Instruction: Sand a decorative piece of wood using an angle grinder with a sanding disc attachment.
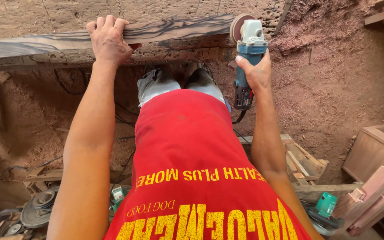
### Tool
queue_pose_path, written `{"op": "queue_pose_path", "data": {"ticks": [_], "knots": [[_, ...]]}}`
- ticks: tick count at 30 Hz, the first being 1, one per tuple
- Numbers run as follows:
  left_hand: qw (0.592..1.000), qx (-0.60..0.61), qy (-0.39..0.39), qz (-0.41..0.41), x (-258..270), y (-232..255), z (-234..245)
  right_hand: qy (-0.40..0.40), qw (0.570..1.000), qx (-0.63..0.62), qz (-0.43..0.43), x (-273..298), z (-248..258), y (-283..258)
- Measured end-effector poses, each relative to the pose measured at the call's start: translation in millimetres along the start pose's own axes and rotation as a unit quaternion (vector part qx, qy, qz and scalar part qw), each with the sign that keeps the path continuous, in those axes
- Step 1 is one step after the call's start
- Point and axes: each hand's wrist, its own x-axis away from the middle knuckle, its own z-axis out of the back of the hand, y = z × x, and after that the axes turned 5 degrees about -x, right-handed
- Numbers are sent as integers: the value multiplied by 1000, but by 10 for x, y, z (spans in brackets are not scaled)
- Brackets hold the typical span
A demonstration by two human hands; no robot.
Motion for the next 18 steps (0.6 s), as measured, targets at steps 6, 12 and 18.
{"op": "queue_pose_path", "data": {"ticks": [6,12,18], "knots": [[1000,0,-14,17,2,6,1,-21,1000,9,2,-126,-16,-134],[1000,-25,-12,12,48,-19,-46,-14,1000,-8,-11,-164,27,-131],[1000,-19,10,-1,43,-3,-17,-40,998,36,43,-246,8,-164]]}}
